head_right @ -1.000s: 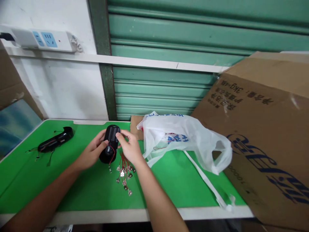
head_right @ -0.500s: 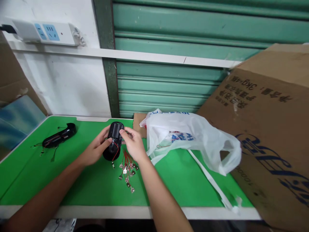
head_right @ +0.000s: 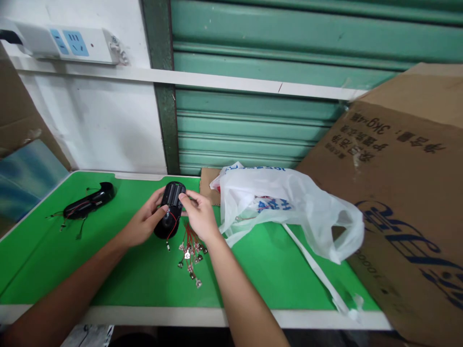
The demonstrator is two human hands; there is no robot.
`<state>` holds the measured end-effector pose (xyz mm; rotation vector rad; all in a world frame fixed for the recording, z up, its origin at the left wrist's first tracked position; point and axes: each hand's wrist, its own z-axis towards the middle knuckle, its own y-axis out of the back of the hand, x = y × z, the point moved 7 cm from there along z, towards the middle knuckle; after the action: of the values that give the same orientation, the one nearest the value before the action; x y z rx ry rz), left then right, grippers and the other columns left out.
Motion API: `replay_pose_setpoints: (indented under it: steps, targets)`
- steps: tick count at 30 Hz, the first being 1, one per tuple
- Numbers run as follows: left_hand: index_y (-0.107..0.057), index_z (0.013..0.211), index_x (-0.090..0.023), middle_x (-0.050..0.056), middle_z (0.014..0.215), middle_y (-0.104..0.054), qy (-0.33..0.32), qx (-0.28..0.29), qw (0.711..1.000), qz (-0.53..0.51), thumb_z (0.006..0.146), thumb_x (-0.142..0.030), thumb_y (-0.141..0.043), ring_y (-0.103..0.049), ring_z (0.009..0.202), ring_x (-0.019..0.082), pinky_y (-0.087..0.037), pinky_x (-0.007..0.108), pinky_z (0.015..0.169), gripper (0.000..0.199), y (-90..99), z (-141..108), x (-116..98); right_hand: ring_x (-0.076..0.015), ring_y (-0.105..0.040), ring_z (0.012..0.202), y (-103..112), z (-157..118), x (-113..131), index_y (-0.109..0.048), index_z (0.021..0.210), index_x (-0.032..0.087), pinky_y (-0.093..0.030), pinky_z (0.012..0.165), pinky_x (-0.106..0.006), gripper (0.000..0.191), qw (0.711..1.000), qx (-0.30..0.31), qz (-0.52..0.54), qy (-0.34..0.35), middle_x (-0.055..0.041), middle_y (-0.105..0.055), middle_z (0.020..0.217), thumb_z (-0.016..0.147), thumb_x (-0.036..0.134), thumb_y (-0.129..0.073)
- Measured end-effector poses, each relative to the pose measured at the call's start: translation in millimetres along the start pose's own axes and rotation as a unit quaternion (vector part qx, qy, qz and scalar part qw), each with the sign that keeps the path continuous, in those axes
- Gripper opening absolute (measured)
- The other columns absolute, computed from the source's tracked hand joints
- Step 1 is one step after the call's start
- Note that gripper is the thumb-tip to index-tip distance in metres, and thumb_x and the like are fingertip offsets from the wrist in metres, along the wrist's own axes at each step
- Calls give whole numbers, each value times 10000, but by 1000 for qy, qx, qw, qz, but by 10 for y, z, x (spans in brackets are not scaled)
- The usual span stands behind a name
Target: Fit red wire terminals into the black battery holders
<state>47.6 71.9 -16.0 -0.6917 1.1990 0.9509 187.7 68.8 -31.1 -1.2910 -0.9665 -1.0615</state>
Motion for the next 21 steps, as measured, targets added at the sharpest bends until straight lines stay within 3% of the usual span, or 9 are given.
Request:
replay_pose_setpoints:
  steps: [10, 15, 18, 21]
  targets:
    - [-465, 1477, -194, 147, 1535, -538, 0, -15, 1000, 0, 950, -421, -618, -441, 1466, 309, -289, 462, 1252, 594, 7, -4, 7, -231, -709, 883, 4, 3, -31, -785, 994, 198, -646, 684, -343, 465, 1000, -8, 2, -10, -53, -770, 925, 734, 583, -801]
    - [-452, 1469, -226, 115, 1326, -683, 85, -41, 993, -64, 886, -386, -675, -640, 1203, 299, -470, 452, 1074, 644, 17, -10, 140, -219, -702, 880, 3, 32, -66, -745, 1045, 213, -626, 641, -302, 465, 999, -15, -32, -12, -57, -747, 989, 769, 587, -748]
    - [-420, 1487, -254, 73, 1182, -724, 118, -118, 981, -102, 855, -341, -670, -684, 1017, 251, -514, 413, 975, 686, 120, 1, 205, -207, -681, 870, 80, 20, -11, -690, 1065, 234, -572, 510, -234, 442, 993, -63, -101, 6, -61, -711, 1041, 816, 598, -683]
    - [-402, 1494, -262, 58, 1208, -697, 114, -227, 961, -111, 844, -300, -630, -669, 994, 225, -514, 378, 951, 691, 305, 6, 219, -156, -627, 663, 51, -29, 46, -595, 969, 239, -451, 383, -174, 387, 988, -26, -154, 8, -4, -659, 815, 876, 614, -609]
